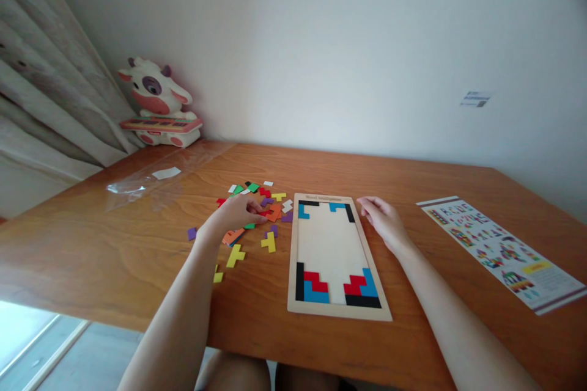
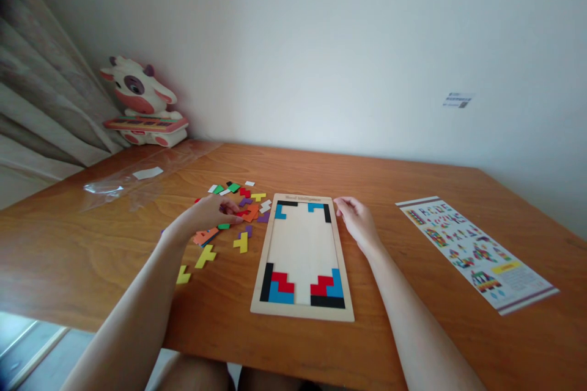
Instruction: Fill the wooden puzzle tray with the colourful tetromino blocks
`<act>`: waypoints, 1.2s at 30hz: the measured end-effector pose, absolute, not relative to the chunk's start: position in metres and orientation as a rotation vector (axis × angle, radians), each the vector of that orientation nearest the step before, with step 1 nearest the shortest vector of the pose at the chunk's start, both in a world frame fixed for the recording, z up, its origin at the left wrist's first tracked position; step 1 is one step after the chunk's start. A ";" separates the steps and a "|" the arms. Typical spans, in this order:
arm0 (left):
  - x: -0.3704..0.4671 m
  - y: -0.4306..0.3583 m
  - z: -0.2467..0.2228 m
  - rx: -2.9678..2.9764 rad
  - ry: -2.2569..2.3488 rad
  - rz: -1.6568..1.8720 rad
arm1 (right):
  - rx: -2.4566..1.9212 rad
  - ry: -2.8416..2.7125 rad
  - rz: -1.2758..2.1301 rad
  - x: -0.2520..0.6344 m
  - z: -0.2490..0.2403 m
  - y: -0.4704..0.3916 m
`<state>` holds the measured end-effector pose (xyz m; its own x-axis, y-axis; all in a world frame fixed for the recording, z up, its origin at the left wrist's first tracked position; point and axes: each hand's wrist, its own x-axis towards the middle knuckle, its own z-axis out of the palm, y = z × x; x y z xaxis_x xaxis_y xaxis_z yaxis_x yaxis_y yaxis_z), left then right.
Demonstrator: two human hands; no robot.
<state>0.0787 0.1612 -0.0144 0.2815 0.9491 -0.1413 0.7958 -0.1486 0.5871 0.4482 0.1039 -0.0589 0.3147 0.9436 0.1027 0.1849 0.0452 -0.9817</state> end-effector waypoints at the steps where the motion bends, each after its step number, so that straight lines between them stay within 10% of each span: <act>1: 0.078 0.162 -0.016 1.996 1.551 0.347 | -1.421 -1.120 0.815 0.448 -0.059 0.104; 30: 0.085 0.158 -0.001 2.090 1.816 0.616 | -1.421 -1.109 0.835 0.448 -0.057 0.108; 36: 0.121 0.146 -0.008 2.135 1.083 0.982 | -1.410 -1.276 0.669 0.431 -0.045 0.099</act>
